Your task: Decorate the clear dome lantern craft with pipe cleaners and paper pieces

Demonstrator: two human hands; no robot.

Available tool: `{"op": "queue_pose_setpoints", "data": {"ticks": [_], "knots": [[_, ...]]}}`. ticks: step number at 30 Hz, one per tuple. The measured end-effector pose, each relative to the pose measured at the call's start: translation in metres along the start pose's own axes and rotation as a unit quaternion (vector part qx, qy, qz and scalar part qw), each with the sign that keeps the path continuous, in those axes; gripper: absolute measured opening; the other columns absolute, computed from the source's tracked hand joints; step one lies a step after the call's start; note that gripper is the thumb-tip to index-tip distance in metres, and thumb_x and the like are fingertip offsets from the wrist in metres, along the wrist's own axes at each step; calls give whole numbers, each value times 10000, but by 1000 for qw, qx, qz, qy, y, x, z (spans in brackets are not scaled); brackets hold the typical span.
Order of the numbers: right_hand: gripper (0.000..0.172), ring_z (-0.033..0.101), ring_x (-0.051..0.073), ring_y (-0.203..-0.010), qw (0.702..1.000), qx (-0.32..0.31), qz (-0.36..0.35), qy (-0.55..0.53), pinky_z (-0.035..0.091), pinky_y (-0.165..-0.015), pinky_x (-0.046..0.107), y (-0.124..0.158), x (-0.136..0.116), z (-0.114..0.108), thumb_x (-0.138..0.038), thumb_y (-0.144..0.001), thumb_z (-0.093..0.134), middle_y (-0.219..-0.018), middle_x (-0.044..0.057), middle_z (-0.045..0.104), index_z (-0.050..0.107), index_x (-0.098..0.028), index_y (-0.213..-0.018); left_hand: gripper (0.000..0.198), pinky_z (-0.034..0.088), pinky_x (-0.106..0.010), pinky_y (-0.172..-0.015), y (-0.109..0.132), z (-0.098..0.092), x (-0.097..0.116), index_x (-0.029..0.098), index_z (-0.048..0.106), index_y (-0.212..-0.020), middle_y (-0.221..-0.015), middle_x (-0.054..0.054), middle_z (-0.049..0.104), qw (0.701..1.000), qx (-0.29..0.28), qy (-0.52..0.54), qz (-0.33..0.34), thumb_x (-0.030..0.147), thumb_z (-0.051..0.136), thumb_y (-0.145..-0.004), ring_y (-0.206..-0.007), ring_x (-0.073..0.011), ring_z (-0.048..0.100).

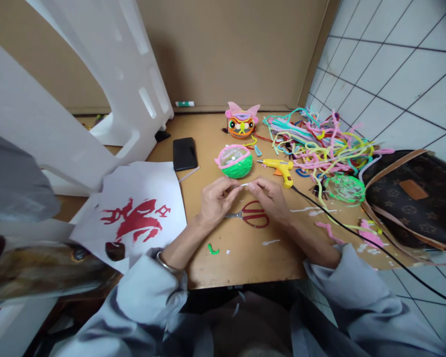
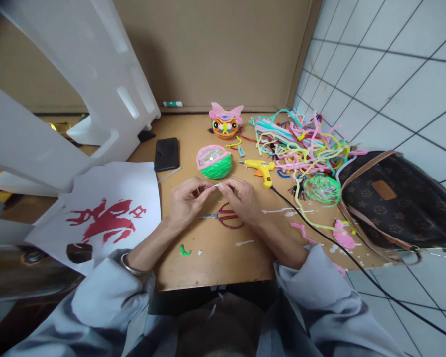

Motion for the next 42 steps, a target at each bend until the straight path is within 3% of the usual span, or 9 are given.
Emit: {"op": "queue_pose_setpoints", "data": {"ticks": [11,18,24,27,30,33,36,39,42], "knots": [[199,593,171,-715,1000,16,-2,-6,495,-695,317,1,-2,2,-393,-911,579,-760,9,647,650,-225,-835,248,481,-245,-626,2,0,1,199,705,-844,-754,-36,709,998,1,-16,58,393,603,-959,-637,-126,608],[223,596,196,-757,997,43,-50,27,506,-717,346,2,-6,-1,-394,-943,560,-779,31,647,658,-241,-814,235,486,-265,-689,2,-2,4,208,700,-846,-778,-48,708,996,-23,-38,82,367,581,-970,-713,-151,634],[218,588,188,-747,996,44,-69,41,482,-706,332,2,-6,-2,-344,-967,544,-762,22,624,663,-236,-819,224,484,-269,-698,1,0,4,207,694,-810,-773,-48,713,995,-9,-32,99,340,594,-960,-711,-149,628],[184,572,170,-705,992,67,-96,35,466,-664,315,2,-8,-3,-295,-957,564,-742,14,617,667,-226,-822,190,477,-257,-653,1,2,3,199,690,-827,-759,-31,706,999,8,21,32,363,650,-914,-639,-124,582],[170,565,160,-688,987,103,-119,42,463,-647,309,3,-10,-5,-280,-950,578,-733,10,617,678,-221,-826,266,450,-231,-586,1,6,0,186,673,-929,-773,-7,703,986,15,139,-96,399,762,-798,-569,-89,530],[146,575,165,-703,982,129,-129,55,475,-660,320,3,-10,-7,-272,-945,591,-745,13,634,690,-227,-849,430,432,-211,-549,-1,11,-3,174,646,-954,-729,14,683,932,-11,277,-231,479,820,-704,-544,-76,532],[126,578,171,-706,979,137,-137,65,483,-671,330,4,-10,-7,-253,-940,604,-740,13,638,702,-235,-864,483,393,-197,-484,-2,15,-4,161,643,-853,-703,1,681,861,-54,391,-320,577,808,-673,-506,-66,518],[131,590,172,-710,975,141,-157,72,489,-670,329,4,-11,-6,-232,-944,604,-738,15,643,711,-237,-868,494,390,-183,-469,-3,17,-4,152,634,-783,-719,-14,699,813,-77,452,-360,553,862,-608,-510,-59,538],[130,604,167,-713,972,137,-174,79,493,-670,322,5,-11,-5,-206,-944,607,-756,16,654,715,-233,-877,472,426,-172,-504,-3,18,-5,141,638,-771,-741,-21,713,799,-84,467,-369,475,910,-580,-549,-58,576]]}}
Point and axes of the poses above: each hand's wrist, its own y-axis away from the middle knuckle, its own z-axis out of the palm, x = y × z, the point moved 3 cm from there along -y, towards the middle knuckle
